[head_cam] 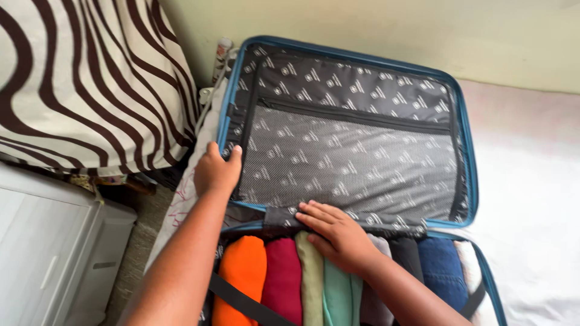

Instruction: The person folds various items of clothing and places them into a blue suitcase on a bed, then fastens the internal straps, zips the internal compartment, and finally zips the outer suitcase closed.

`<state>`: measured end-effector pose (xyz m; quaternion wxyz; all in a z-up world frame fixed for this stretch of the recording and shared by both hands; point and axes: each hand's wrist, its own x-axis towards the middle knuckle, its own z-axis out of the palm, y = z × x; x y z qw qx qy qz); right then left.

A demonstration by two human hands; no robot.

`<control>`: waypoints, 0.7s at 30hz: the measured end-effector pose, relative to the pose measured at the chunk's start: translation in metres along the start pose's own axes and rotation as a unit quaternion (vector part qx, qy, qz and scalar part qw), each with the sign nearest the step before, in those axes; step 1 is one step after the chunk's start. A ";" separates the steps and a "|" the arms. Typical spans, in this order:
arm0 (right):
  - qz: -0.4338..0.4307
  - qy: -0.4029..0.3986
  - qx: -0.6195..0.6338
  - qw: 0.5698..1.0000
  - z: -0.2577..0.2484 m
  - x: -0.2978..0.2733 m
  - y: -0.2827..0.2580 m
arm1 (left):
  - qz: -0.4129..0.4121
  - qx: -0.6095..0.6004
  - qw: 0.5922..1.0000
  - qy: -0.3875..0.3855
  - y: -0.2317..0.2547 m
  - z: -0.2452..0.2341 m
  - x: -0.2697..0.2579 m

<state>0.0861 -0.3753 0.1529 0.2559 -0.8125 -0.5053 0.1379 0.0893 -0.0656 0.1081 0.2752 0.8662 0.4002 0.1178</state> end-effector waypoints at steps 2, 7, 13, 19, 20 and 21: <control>-0.018 0.052 -0.035 0.998 0.001 -0.015 0.003 | -0.002 0.024 1.000 0.004 -0.001 0.001 0.001; 0.010 0.063 -0.043 0.997 0.014 -0.015 0.005 | 0.030 0.032 0.999 0.027 -0.004 0.002 -0.003; 0.017 0.084 -0.035 0.996 0.014 -0.019 0.003 | 0.047 0.071 0.996 0.025 -0.001 0.006 -0.005; 0.019 0.070 -0.002 0.997 0.012 -0.016 0.004 | 0.035 0.094 0.995 0.013 0.001 0.002 -0.003; 0.020 0.068 -0.001 0.998 0.011 -0.015 0.007 | 0.034 0.100 0.994 0.011 0.003 0.003 -0.001; 0.016 0.066 0.000 0.998 0.010 -0.014 0.009 | 0.031 0.100 0.994 0.013 0.005 0.003 0.000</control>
